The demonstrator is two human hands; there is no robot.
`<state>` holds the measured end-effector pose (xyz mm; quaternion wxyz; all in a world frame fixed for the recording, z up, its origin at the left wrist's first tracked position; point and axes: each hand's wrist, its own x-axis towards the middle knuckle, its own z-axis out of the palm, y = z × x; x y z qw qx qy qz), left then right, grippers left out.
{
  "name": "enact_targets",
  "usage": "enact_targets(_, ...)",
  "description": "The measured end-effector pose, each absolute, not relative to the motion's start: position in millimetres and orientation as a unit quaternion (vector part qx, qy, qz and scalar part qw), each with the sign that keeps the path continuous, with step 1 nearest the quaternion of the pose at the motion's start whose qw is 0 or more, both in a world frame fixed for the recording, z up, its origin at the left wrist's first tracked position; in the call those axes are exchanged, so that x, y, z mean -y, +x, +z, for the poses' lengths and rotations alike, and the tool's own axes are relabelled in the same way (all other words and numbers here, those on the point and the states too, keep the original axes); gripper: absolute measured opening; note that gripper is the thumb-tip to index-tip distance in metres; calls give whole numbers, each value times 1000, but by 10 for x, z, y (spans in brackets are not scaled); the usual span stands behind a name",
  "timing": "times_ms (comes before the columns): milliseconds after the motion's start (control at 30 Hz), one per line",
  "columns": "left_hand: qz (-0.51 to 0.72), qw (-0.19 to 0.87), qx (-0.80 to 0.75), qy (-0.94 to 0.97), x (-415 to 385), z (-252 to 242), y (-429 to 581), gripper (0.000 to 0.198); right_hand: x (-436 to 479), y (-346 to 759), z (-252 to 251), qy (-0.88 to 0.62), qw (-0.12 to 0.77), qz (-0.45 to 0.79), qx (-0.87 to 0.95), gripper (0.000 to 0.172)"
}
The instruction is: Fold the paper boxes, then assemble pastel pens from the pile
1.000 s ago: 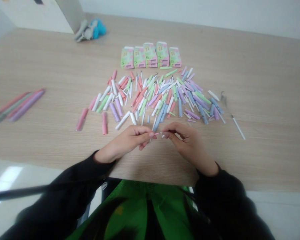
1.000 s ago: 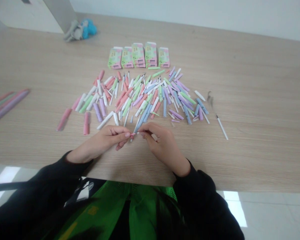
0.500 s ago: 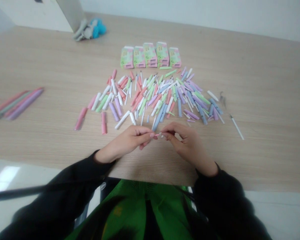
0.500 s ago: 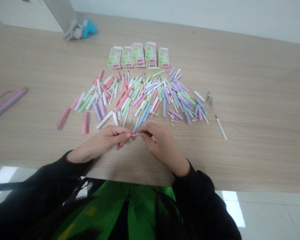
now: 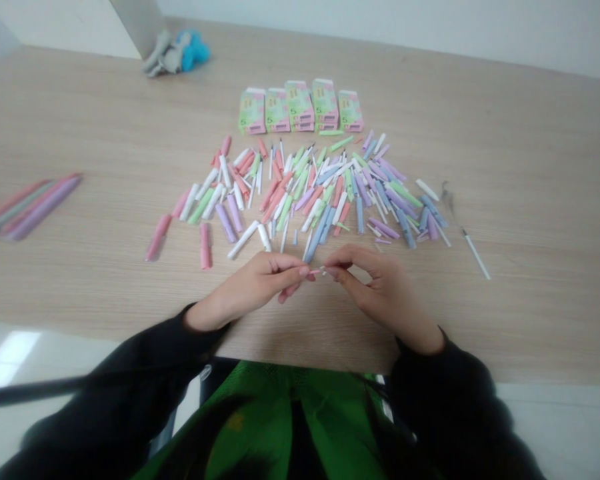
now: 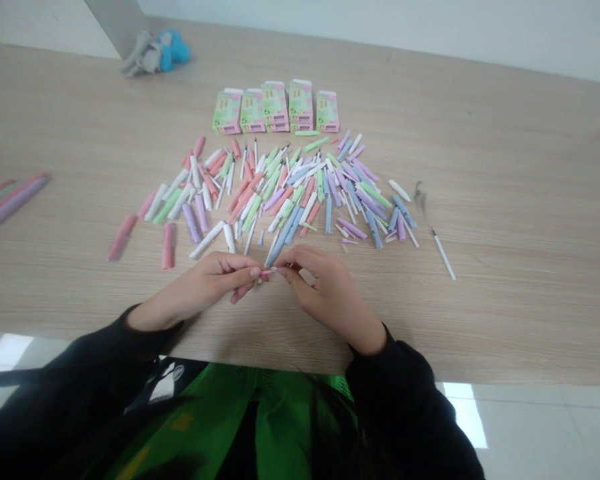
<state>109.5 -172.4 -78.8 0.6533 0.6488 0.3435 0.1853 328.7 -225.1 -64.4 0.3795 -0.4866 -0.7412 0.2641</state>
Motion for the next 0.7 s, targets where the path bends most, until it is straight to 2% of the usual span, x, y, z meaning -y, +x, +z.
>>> enact_targets(700, 176, 645, -349, 657, 1741, -737, 1094, 30, 2282, 3255, -628, -472, 383, 245, 755, 17)
